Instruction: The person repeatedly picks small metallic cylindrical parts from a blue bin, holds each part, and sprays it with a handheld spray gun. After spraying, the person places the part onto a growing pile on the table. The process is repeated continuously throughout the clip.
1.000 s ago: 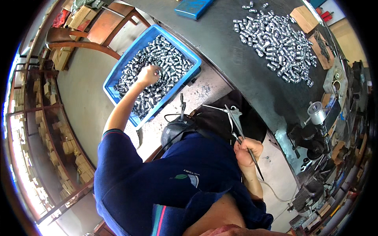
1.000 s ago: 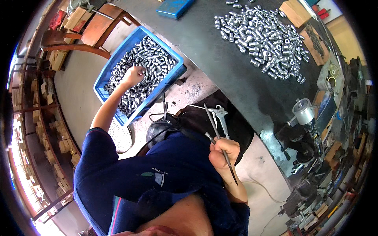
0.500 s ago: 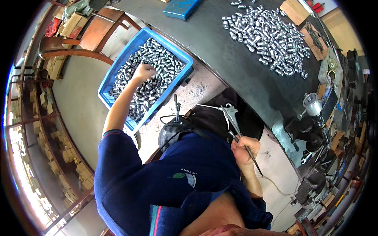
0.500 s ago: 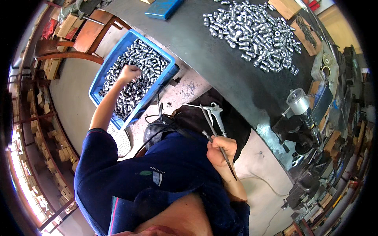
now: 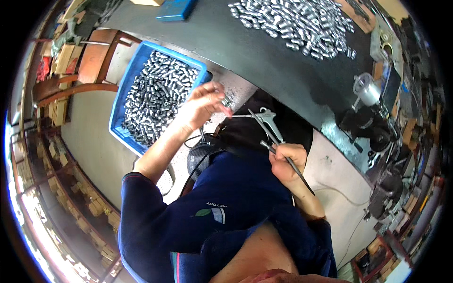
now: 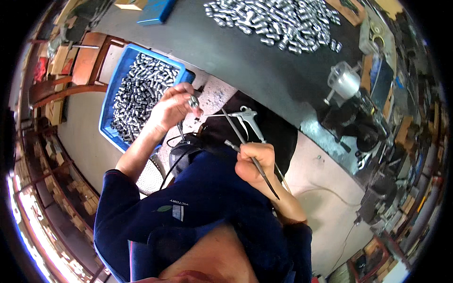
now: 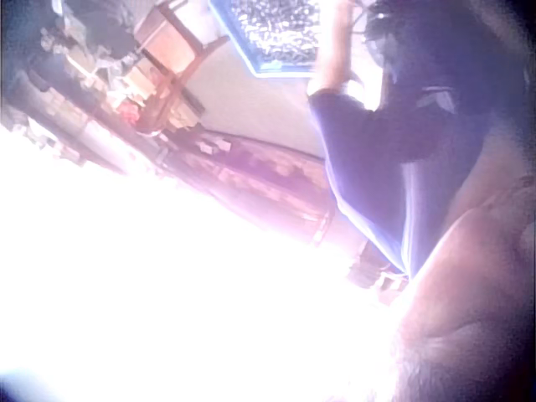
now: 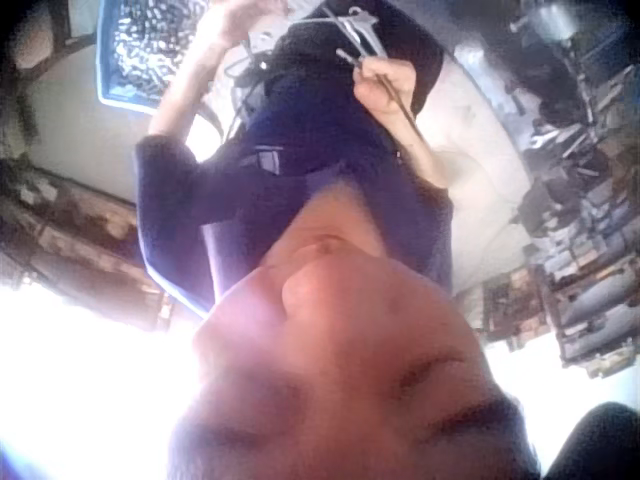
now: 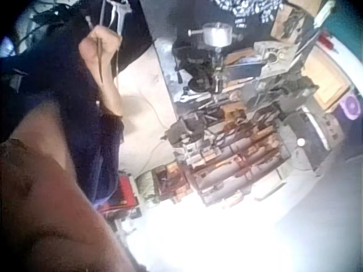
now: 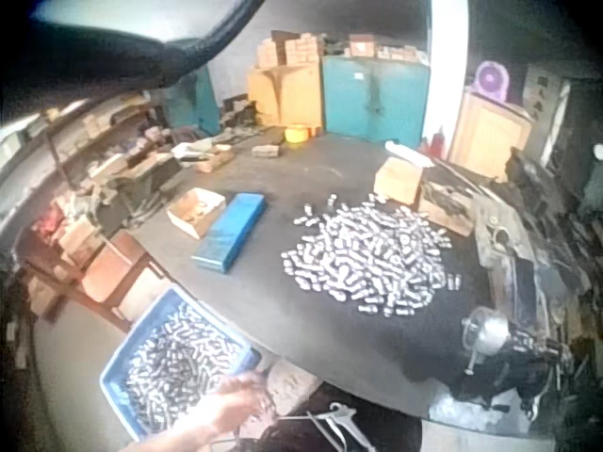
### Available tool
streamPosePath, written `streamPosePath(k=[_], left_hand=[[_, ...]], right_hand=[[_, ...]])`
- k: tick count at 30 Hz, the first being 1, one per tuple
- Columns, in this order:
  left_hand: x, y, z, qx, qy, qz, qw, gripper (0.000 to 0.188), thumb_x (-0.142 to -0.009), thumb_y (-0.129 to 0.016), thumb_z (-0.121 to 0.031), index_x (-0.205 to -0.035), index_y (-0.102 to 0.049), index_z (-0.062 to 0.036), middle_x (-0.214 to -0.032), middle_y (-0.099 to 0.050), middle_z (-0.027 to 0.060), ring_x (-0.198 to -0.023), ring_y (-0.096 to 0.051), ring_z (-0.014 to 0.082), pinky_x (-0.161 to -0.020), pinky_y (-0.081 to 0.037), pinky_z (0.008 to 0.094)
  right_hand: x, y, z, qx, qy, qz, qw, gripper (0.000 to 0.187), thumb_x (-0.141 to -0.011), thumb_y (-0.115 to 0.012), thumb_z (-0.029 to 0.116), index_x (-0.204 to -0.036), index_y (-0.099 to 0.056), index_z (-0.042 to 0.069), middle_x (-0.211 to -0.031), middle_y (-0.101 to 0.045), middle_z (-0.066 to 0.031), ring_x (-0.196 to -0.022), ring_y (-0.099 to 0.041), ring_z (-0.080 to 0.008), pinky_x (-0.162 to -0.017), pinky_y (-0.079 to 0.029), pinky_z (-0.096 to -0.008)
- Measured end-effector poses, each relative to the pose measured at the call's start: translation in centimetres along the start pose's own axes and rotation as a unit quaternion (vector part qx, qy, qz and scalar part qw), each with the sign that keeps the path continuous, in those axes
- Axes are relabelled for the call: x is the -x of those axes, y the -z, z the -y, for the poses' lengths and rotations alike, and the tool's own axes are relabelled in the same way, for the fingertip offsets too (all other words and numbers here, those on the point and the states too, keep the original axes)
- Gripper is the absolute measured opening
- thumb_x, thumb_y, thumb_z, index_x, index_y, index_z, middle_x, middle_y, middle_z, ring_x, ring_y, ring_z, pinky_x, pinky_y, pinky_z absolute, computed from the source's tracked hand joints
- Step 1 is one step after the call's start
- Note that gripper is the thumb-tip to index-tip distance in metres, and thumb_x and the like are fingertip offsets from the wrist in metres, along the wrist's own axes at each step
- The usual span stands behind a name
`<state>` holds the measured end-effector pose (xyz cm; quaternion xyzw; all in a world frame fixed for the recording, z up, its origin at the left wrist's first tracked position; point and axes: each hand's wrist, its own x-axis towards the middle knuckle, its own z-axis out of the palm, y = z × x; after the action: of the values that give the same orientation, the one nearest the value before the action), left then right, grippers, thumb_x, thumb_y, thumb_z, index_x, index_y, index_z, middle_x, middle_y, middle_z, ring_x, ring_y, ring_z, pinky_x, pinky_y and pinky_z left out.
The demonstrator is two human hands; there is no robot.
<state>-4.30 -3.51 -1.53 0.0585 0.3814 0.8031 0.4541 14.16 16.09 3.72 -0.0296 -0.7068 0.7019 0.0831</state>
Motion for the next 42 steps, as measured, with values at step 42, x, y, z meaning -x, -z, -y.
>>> streamPosePath(k=[42], left_hand=[[-1.3,-4.6,1.4,-0.659,-0.177,-0.052,0.729,0.023,-0.061,-0.066,0.002,-0.084,-0.065,-0.0015,-0.065,-0.057,0.006,-0.05,-0.049,0.0105,-0.047,-0.039,0.0249]], right_hand=[[0.2,0.6,1.3,-0.04,0.123,0.032,0.991,0.024,-0.046,-0.047,-0.001,-0.052,-0.025,0.006,-0.045,-0.036,-0.0066,-0.038,-0.032,-0.0166,-0.038,-0.021,-0.0258]])
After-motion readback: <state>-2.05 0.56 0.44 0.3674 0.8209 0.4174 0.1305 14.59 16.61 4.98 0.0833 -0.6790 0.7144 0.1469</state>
